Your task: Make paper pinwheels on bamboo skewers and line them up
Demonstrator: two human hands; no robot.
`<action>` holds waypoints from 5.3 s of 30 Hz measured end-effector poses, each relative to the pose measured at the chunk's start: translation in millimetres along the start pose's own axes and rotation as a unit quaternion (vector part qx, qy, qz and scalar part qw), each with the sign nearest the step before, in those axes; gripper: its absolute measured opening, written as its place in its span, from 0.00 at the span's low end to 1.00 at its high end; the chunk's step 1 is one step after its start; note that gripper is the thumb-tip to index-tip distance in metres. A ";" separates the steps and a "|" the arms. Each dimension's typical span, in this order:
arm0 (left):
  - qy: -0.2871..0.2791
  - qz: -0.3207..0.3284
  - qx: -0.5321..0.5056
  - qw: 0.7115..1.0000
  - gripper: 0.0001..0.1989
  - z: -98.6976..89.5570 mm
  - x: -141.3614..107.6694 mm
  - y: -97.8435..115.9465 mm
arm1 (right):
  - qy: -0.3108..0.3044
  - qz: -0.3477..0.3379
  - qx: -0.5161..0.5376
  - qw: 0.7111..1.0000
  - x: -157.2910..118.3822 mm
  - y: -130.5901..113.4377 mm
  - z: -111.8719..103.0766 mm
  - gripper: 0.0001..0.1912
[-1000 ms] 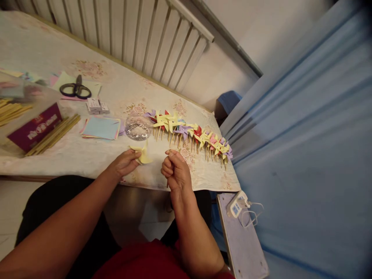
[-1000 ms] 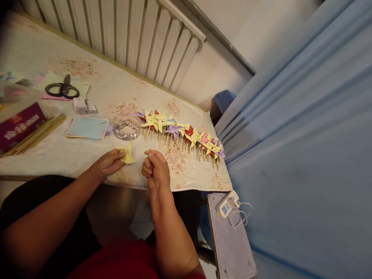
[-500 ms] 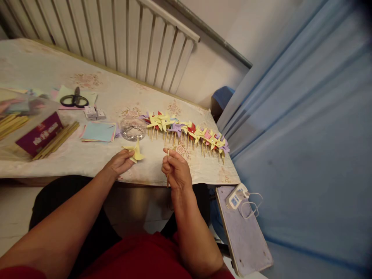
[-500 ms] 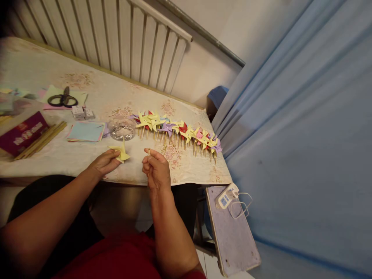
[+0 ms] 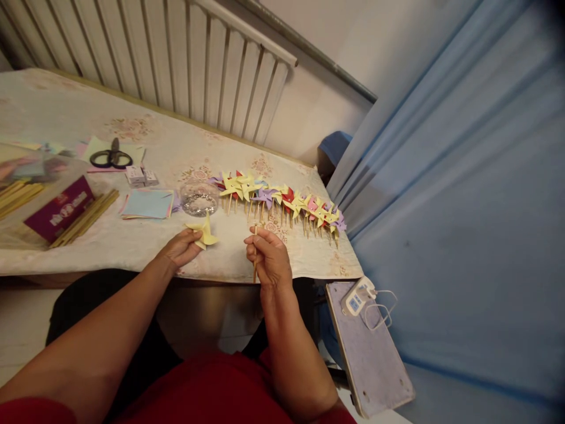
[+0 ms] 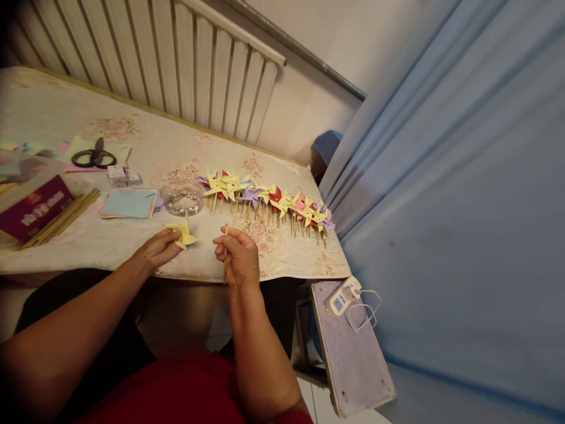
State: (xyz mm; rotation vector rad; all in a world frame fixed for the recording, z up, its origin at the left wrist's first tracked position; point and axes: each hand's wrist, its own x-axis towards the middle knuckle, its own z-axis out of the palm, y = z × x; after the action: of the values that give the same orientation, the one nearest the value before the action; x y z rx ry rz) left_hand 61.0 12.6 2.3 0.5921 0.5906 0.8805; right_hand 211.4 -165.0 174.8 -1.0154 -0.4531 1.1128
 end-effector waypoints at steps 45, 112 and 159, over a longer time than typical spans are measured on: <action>-0.019 0.020 0.022 0.999 0.10 -8.6 6.7 -5.0 | 0.048 0.030 -0.014 0.998 2.9 1.2 -6.8 0.09; -0.014 0.012 0.002 1.000 0.09 -6.3 4.8 -3.2 | 0.048 0.002 -0.035 0.998 3.2 5.7 -8.8 0.11; 0.012 0.007 0.020 1.000 0.07 5.0 -3.8 2.7 | 0.052 0.006 -0.022 0.998 5.2 12.9 -21.0 0.11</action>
State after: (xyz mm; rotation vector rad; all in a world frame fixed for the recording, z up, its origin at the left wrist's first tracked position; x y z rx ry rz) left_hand 61.1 9.7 8.5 0.6236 0.6279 0.8911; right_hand 222.5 -168.5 152.4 -1.1091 -0.3905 1.0589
